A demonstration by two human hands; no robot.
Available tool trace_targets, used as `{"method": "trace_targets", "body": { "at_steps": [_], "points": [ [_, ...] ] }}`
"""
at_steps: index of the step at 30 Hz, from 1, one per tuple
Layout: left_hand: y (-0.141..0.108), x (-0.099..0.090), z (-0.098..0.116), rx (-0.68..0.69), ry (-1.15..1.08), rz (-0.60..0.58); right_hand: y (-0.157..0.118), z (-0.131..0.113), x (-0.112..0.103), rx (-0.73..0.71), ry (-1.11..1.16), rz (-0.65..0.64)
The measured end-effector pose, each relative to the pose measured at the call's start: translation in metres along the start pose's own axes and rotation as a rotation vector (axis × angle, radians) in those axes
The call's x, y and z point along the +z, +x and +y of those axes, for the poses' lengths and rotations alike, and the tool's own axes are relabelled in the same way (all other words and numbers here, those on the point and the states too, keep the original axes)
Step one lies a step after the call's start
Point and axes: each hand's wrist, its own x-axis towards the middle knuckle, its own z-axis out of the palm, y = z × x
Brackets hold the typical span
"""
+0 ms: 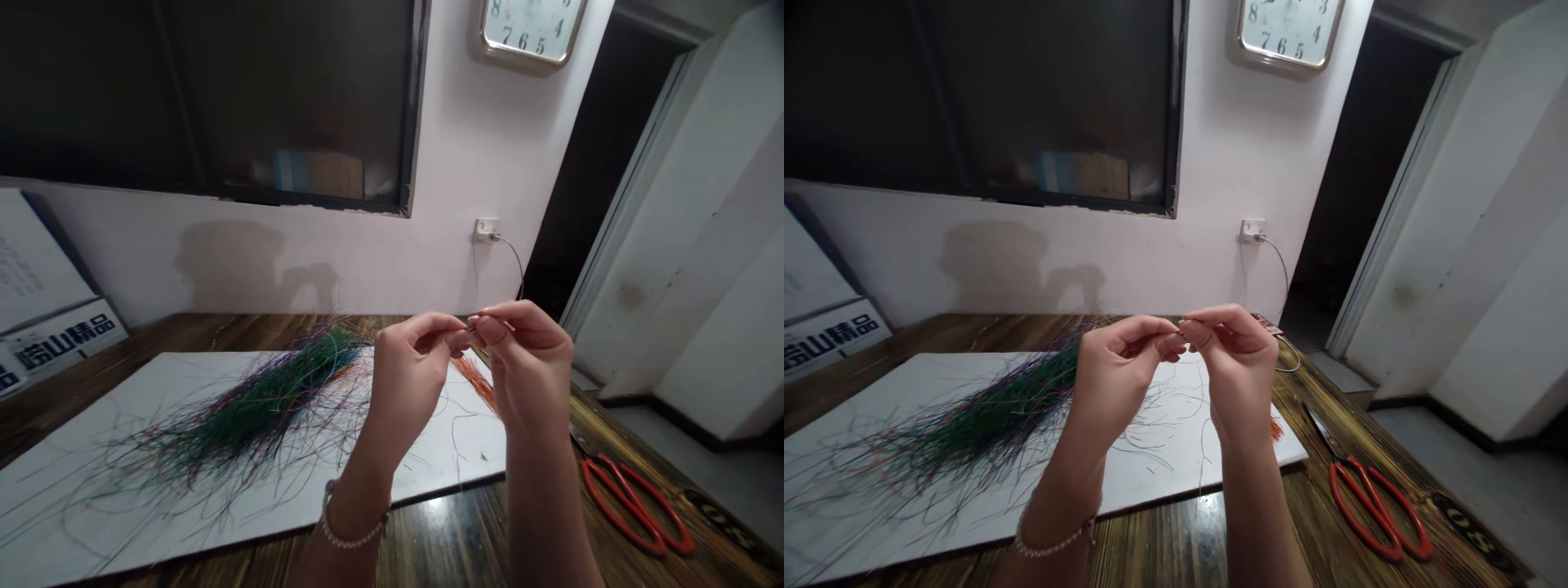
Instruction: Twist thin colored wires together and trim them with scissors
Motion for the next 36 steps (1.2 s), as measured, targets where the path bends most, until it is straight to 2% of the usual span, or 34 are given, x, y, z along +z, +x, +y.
{"method": "trace_targets", "body": {
  "at_steps": [4, 8, 11, 16, 19, 23, 27, 36],
  "points": [
    [0.000, 0.000, 0.000, -0.043, -0.103, -0.025, -0.001, -0.002, 0.001, 0.100, 0.150, 0.015],
    [0.002, -0.002, -0.002, -0.074, -0.183, -0.044, -0.001, -0.001, 0.002, 0.115, 0.173, -0.001],
    [0.001, -0.002, -0.001, -0.056, -0.126, -0.015, 0.000, 0.000, 0.002, 0.050, 0.079, -0.013],
    [-0.001, -0.002, 0.003, -0.002, -0.044, 0.090, -0.004, -0.014, 0.003, -0.151, -0.233, 0.059],
    [-0.002, -0.003, 0.005, 0.022, -0.059, 0.112, -0.009, -0.021, 0.004, -0.242, -0.397, 0.010],
    [-0.001, -0.007, 0.006, 0.048, -0.041, 0.129, -0.013, -0.020, 0.008, -0.397, -0.511, 0.042],
    [0.000, -0.008, 0.007, 0.041, -0.042, 0.151, -0.013, -0.017, 0.010, -0.375, -0.487, 0.010],
    [0.001, -0.006, 0.005, 0.044, -0.094, 0.121, -0.011, -0.017, 0.009, -0.369, -0.473, 0.008]
  ]
}}
